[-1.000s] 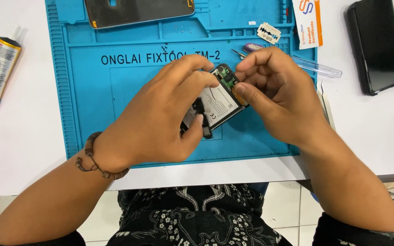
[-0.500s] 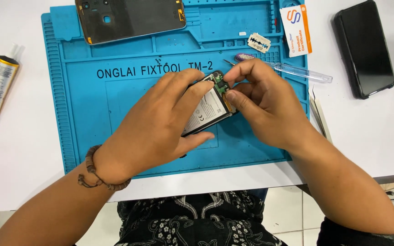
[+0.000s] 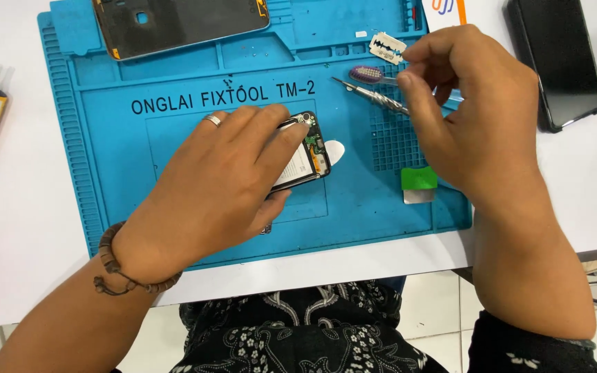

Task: The person is disassembling a mobile phone to access, inspect, and clean the charging board using a toothbrush and cleaning solution.

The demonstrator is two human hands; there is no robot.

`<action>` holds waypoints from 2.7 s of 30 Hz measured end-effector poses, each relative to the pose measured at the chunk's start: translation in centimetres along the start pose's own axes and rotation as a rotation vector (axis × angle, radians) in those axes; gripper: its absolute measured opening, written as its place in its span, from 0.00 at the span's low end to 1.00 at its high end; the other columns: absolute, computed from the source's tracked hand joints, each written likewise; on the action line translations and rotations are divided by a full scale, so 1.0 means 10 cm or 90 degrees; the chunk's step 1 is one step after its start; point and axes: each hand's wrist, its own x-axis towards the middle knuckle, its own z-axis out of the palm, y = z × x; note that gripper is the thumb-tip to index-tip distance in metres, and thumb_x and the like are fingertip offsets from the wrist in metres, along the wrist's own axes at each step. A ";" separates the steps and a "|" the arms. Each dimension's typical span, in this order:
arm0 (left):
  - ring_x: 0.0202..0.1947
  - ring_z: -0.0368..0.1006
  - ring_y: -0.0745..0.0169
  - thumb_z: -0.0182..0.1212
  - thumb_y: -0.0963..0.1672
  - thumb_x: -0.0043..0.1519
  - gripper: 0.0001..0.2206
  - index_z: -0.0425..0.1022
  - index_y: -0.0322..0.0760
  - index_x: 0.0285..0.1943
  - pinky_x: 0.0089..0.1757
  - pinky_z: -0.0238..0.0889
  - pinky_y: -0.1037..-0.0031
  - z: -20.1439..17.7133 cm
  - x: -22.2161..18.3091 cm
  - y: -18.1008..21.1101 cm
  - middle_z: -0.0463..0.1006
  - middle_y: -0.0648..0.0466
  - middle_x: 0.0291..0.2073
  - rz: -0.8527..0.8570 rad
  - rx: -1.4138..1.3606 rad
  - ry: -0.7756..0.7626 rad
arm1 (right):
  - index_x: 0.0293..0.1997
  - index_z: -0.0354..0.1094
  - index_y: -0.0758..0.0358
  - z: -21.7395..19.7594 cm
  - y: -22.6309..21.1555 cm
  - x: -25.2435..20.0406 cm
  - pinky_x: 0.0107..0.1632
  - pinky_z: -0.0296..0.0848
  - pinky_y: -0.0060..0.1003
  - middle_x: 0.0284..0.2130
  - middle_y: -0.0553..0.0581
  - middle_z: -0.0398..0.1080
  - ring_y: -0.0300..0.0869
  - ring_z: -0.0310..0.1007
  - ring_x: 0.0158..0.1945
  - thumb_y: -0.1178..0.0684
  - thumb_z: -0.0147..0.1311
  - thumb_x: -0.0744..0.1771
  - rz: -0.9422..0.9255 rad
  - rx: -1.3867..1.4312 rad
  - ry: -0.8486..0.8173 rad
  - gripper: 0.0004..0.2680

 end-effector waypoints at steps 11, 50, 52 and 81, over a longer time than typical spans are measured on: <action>0.51 0.64 0.46 0.68 0.48 0.53 0.32 0.66 0.37 0.67 0.47 0.65 0.53 0.00 -0.02 -0.06 0.67 0.48 0.50 0.010 -0.031 -0.001 | 0.48 0.72 0.53 0.05 0.19 -0.11 0.35 0.71 0.47 0.37 0.51 0.72 0.52 0.74 0.44 0.48 0.66 0.70 -0.073 -0.412 -0.189 0.07; 0.48 0.62 0.57 0.56 0.43 0.64 0.18 0.76 0.37 0.64 0.46 0.66 0.67 0.09 -0.09 -0.02 0.67 0.56 0.44 0.004 0.128 0.052 | 0.60 0.40 0.70 0.46 -0.39 -0.01 0.44 0.79 0.45 0.45 0.84 0.70 0.64 0.78 0.46 0.73 0.51 0.77 -0.041 0.277 0.016 0.16; 0.47 0.62 0.56 0.56 0.42 0.64 0.17 0.76 0.36 0.62 0.46 0.66 0.67 0.08 -0.09 -0.02 0.66 0.55 0.44 0.005 0.116 0.060 | 0.59 0.40 0.71 0.45 -0.41 0.01 0.42 0.79 0.43 0.45 0.84 0.70 0.62 0.78 0.43 0.73 0.51 0.77 -0.046 0.270 0.012 0.15; 0.54 0.66 0.51 0.60 0.51 0.62 0.26 0.75 0.38 0.68 0.53 0.64 0.60 0.12 -0.10 -0.03 0.70 0.52 0.51 0.001 0.110 0.018 | 0.56 0.49 0.78 0.21 -0.56 0.13 0.42 0.72 0.45 0.49 0.67 0.75 0.52 0.79 0.42 0.73 0.55 0.71 -0.082 0.041 -0.147 0.14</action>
